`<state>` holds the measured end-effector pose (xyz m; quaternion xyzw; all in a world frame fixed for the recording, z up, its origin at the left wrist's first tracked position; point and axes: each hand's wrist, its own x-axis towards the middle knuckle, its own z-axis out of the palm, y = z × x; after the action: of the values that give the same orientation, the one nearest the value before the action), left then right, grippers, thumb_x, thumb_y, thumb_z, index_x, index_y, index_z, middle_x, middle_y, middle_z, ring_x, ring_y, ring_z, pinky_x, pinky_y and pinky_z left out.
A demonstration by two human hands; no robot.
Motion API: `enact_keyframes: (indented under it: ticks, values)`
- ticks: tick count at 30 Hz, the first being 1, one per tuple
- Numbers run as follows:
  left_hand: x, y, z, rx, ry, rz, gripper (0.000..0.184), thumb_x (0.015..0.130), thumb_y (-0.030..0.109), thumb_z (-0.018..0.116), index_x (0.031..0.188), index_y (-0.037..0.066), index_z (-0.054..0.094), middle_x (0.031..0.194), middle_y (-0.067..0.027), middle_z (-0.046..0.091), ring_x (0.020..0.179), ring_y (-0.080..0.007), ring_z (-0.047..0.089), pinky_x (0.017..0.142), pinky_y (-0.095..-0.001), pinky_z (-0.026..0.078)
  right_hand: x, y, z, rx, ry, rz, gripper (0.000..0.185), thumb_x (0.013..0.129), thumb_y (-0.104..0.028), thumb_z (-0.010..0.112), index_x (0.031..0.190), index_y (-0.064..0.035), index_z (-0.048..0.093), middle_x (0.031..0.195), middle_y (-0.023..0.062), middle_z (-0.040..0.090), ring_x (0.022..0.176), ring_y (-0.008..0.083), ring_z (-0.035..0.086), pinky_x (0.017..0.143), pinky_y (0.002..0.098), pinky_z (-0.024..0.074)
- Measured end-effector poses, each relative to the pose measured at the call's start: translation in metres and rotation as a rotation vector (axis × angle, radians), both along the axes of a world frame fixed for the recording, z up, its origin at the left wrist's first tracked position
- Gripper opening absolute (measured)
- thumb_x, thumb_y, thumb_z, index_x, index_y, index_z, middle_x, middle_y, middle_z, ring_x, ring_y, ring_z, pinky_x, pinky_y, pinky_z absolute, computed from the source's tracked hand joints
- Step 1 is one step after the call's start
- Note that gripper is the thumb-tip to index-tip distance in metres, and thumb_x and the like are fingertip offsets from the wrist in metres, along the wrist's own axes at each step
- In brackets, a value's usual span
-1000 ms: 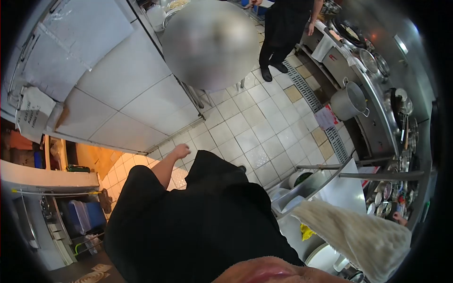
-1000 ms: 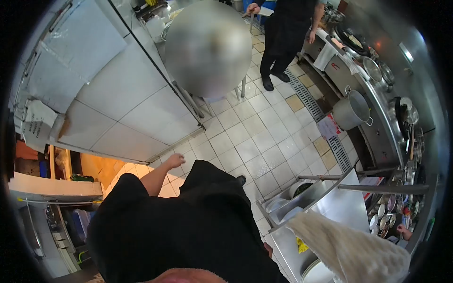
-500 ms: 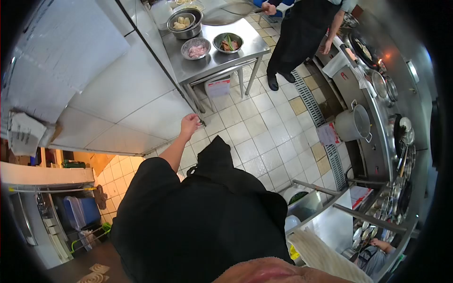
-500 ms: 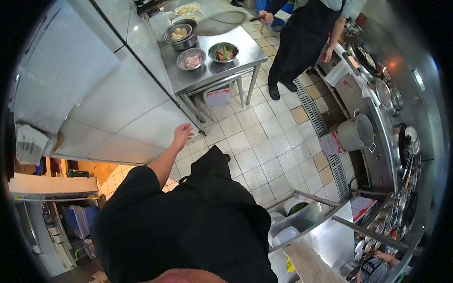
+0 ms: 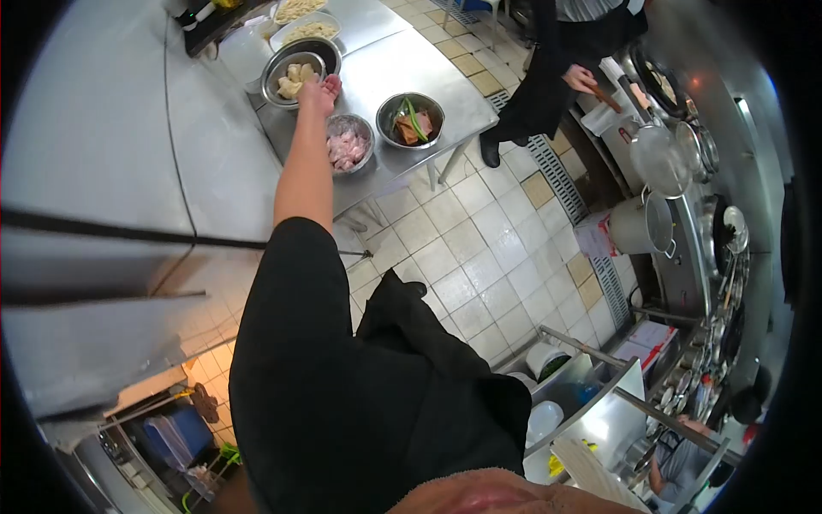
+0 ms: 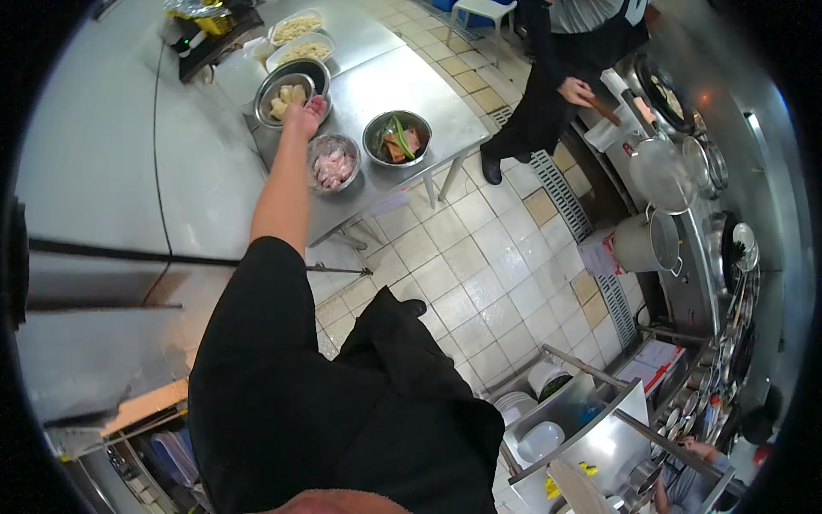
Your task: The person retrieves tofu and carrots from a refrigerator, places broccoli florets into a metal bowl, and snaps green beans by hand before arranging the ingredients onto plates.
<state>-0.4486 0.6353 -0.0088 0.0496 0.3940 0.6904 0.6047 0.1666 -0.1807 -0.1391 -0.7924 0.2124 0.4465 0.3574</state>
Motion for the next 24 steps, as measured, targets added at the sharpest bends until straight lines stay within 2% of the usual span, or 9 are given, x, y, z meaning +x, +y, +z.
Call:
enact_keyframes:
  ticks: [5, 8, 9, 14, 15, 20, 21, 22, 24]
  values:
    - [-0.019, 0.042, -0.022, -0.141, -0.210, 0.131, 0.035, 0.099, 0.023, 0.035, 0.130, 0.008, 0.034, 0.113, -0.0193, 0.047, 0.094, -0.0324, 0.056, 0.086, -0.0537, 0.049, -0.038, -0.020, 0.010, -0.032, -0.010, -0.083, 0.030, 0.090, -0.032, 0.055, 0.094, -0.0035, 0.061, 0.088, 0.0133, 0.063, 0.072, 0.0249, 0.061, 0.063, 0.0413, 0.0492]
    - [-0.037, 0.060, -0.057, -0.040, -0.063, 0.181, 0.037, 0.096, 0.023, 0.043, 0.129, 0.009, 0.036, 0.117, -0.0201, 0.046, 0.097, -0.0359, 0.054, 0.086, -0.0559, 0.048, -0.064, -0.038, 0.023, -0.032, -0.022, -0.137, 0.030, 0.090, -0.032, 0.055, 0.092, -0.0036, 0.062, 0.086, 0.0127, 0.064, 0.070, 0.0242, 0.061, 0.061, 0.0407, 0.0495]
    - [-0.075, 0.087, -0.095, -0.127, -0.409, 0.101, 0.046, 0.089, 0.019, 0.056, 0.131, 0.013, 0.040, 0.122, -0.0185, 0.047, 0.104, -0.0370, 0.052, 0.090, -0.0543, 0.046, -0.080, -0.047, 0.027, -0.031, -0.027, -0.160, 0.030, 0.090, -0.032, 0.054, 0.091, -0.0036, 0.063, 0.085, 0.0125, 0.064, 0.070, 0.0239, 0.061, 0.061, 0.0406, 0.0496]
    - [-0.034, 0.101, -0.069, 0.008, 0.093, -0.254, 0.037, 0.087, 0.017, 0.056, 0.121, 0.010, 0.044, 0.112, -0.0171, 0.050, 0.094, -0.0339, 0.053, 0.082, -0.0508, 0.046, -0.201, -0.127, 0.026, -0.028, -0.096, -0.167, 0.031, 0.090, -0.032, 0.054, 0.087, -0.0037, 0.065, 0.081, 0.0115, 0.066, 0.066, 0.0226, 0.062, 0.058, 0.0396, 0.0502]
    - [-0.014, 0.093, -0.064, 0.027, 0.178, -0.293, 0.035, 0.086, 0.017, 0.056, 0.119, 0.010, 0.045, 0.110, -0.0168, 0.050, 0.092, -0.0333, 0.053, 0.080, -0.0501, 0.046, -0.204, -0.142, 0.018, 0.037, -0.158, 0.047, 0.033, 0.089, -0.032, 0.056, 0.077, -0.0026, 0.065, 0.069, 0.0106, 0.064, 0.054, 0.0212, 0.059, 0.047, 0.0362, 0.0468]
    - [0.059, 0.016, -0.039, 0.174, 0.680, -0.248, 0.027, 0.084, 0.015, 0.057, 0.108, 0.007, 0.048, 0.100, -0.0154, 0.053, 0.082, -0.0302, 0.053, 0.072, -0.0465, 0.046, -0.229, -0.094, 0.063, -0.299, -0.316, -0.170, 0.035, 0.084, -0.026, 0.065, 0.107, -0.0008, 0.062, 0.090, 0.0106, 0.067, 0.069, 0.0214, 0.066, 0.055, 0.0363, 0.0528]
    - [0.066, -0.008, -0.035, 0.207, 0.746, -0.236, 0.025, 0.083, 0.015, 0.057, 0.106, 0.006, 0.049, 0.098, -0.0152, 0.053, 0.080, -0.0296, 0.054, 0.071, -0.0458, 0.046, -0.234, -0.104, 0.051, -0.096, -0.359, -0.274, 0.039, 0.083, -0.026, 0.066, 0.111, -0.0004, 0.059, 0.093, 0.0094, 0.066, 0.071, 0.0195, 0.066, 0.051, 0.0333, 0.0531]
    - [0.075, -0.035, -0.029, 0.238, 0.795, -0.226, 0.024, 0.083, 0.015, 0.057, 0.104, 0.006, 0.050, 0.096, -0.0149, 0.054, 0.078, -0.0290, 0.054, 0.069, -0.0451, 0.046, -0.241, -0.104, 0.059, 0.048, -0.426, -0.349, 0.043, 0.081, -0.028, 0.067, 0.105, 0.0066, 0.057, 0.091, 0.0145, 0.064, 0.069, 0.0232, 0.067, 0.049, 0.0342, 0.0532]
    - [0.095, -0.090, -0.019, 0.276, 0.869, -0.233, 0.021, 0.082, 0.014, 0.057, 0.099, 0.005, 0.051, 0.091, -0.0143, 0.055, 0.074, -0.0278, 0.054, 0.066, -0.0437, 0.046, -0.232, -0.112, 0.062, 0.168, -0.468, -0.462, 0.043, 0.082, -0.025, 0.068, 0.109, 0.0055, 0.057, 0.092, 0.0135, 0.064, 0.068, 0.0211, 0.066, 0.050, 0.0311, 0.0530]
